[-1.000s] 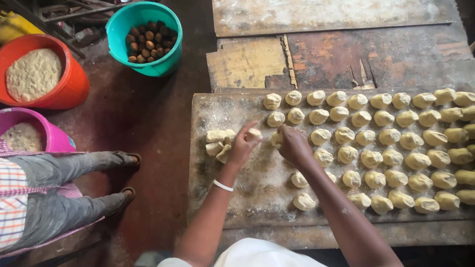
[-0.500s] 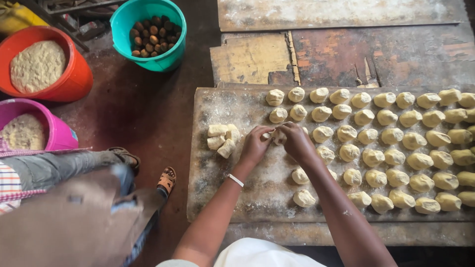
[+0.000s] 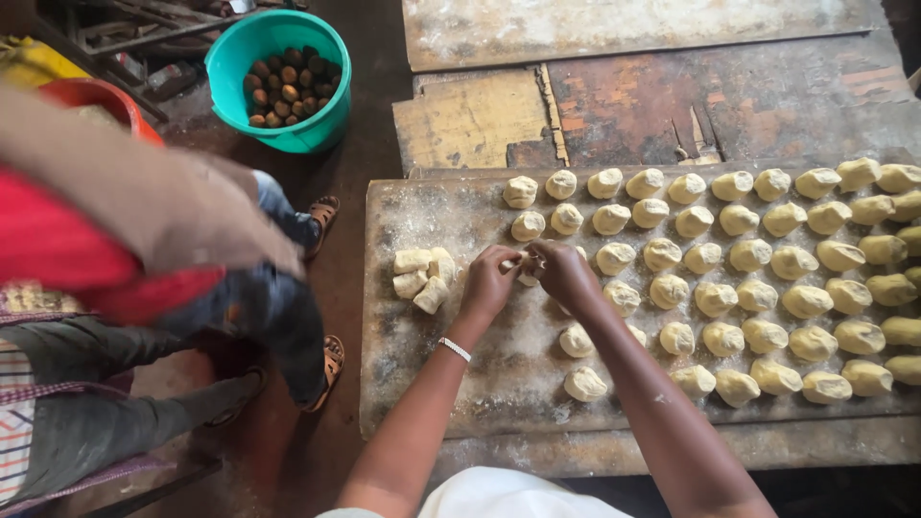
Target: The person shapes dough into small uniform pieces by hand on a floured wooden table. They repeatedly pick up dough portions, roll and pinch them into rounded shapes, and place them in neat rows. A coworker occasionally moves nearby, but the camera wearer performs the shaping throughout.
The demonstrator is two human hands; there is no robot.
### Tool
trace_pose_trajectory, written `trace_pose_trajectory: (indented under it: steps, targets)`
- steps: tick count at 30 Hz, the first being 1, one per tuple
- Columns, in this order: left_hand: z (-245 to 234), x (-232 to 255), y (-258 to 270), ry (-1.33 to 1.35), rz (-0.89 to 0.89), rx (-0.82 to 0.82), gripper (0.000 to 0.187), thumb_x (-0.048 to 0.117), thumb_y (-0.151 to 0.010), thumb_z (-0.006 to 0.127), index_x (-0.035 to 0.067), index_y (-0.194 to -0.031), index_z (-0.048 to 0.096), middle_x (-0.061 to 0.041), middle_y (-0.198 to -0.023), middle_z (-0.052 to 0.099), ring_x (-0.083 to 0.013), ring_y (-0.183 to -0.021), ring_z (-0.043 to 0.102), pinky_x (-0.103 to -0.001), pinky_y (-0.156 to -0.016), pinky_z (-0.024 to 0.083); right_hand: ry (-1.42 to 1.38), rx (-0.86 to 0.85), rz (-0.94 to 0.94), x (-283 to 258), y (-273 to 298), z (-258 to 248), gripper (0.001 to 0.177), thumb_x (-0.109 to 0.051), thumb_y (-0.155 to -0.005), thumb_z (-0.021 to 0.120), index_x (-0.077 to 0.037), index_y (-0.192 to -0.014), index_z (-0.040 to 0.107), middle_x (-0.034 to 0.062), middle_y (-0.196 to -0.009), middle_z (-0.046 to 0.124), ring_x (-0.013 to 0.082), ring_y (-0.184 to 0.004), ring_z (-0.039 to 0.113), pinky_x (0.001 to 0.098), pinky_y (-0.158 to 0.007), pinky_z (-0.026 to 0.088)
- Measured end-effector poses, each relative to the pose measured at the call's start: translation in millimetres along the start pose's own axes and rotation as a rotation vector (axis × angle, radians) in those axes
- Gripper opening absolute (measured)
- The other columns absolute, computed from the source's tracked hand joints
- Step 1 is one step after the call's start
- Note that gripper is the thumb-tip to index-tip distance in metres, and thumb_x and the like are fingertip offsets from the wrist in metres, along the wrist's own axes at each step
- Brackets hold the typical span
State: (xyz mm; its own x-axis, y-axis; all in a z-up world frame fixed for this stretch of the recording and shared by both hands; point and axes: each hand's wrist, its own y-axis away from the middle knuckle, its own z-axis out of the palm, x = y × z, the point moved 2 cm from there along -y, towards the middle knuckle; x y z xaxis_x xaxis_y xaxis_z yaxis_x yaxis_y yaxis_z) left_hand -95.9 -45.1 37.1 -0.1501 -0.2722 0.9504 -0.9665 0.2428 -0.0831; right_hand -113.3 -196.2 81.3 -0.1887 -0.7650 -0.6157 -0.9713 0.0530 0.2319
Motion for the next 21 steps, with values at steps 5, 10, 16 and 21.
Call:
trace_pose_trajectory:
  steps: [5,10,16,21]
  targets:
    - [-2,3,6,-0.056,-0.078,-0.005,0.026,0.004,-0.084,0.078,0.0,-0.11,0.073,-0.013,-0.114,0.073,-0.0239,-0.095,0.075,-0.033,-0.085,0.061,0.071,0.368,-0.305,5,-35,-6,0.022,0.001,-0.091,0.067,-0.004,-0.11,0.076,0.0219,-0.116,0.072,0.0321,-0.093,0.074,0.0369,-0.076,0.066]
    - [-7,9,2,-0.025,-0.028,0.04,0.028,0.003,-0.086,0.076,0.0,-0.113,0.073,-0.013,-0.117,0.073,-0.025,-0.102,0.072,-0.034,-0.089,0.059,0.169,0.38,-0.252,2,-62,10,0.019,0.007,-0.09,0.064,-0.002,-0.096,0.078,0.0194,-0.104,0.075,0.034,-0.088,0.073,0.0446,-0.079,0.059]
    - [-14,-10,6,0.101,-0.114,0.036,0.033,0.002,-0.088,0.073,0.002,-0.121,0.071,-0.01,-0.12,0.072,-0.0233,-0.106,0.07,-0.033,-0.089,0.06,0.106,0.226,-0.182,-5,-66,-8,0.025,0.005,-0.084,0.067,-0.005,-0.105,0.078,0.0208,-0.103,0.076,0.033,-0.088,0.074,0.0438,-0.079,0.06]
    - [-12,-26,14,0.733,-0.422,-0.05,0.077,-0.005,-0.091,0.066,0.008,-0.159,0.033,-0.014,-0.147,0.049,-0.0242,-0.125,0.059,-0.032,-0.102,0.055,0.121,0.142,-0.037,-21,-40,-24,0.038,-0.004,-0.094,0.066,-0.013,-0.131,0.068,0.0161,-0.115,0.074,0.0302,-0.089,0.077,0.0418,-0.079,0.064]
